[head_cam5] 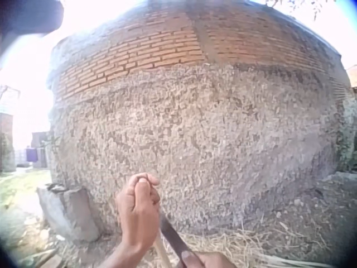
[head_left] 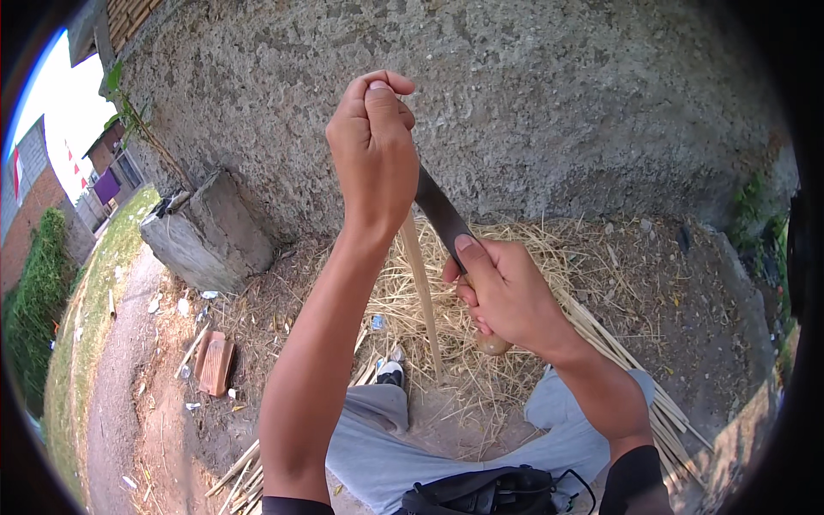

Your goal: The person scrapes a bamboo stick with a large knife, turns it over with both hands, and cuts the stick using a smaller knife.

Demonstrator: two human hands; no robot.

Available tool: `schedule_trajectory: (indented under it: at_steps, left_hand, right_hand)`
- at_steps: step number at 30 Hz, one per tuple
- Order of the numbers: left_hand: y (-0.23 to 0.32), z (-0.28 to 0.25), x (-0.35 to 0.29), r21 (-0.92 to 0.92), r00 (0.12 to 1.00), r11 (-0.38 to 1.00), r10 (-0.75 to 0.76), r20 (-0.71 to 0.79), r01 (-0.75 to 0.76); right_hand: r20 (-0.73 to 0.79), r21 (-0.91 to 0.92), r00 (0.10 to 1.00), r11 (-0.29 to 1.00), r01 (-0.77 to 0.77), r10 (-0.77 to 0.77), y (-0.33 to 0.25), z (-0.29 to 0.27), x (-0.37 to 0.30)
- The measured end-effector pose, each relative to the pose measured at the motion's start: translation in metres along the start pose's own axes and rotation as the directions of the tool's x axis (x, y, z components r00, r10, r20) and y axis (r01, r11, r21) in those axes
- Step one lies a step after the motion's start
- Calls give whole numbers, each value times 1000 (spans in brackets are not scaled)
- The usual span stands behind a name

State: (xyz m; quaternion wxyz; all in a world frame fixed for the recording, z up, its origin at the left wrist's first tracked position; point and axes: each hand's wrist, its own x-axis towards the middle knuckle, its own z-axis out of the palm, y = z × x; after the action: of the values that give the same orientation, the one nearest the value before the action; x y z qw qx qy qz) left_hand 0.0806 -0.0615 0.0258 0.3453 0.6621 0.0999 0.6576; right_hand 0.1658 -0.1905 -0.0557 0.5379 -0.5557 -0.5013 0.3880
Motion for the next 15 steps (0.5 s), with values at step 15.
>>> schedule_trajectory:
  at_steps: [15]
  left_hand:
    - [-5,9,-4,1,972,997,71,-226,-72]
  right_hand:
    - [77,233,975,947,-220,208,54,26,-15]
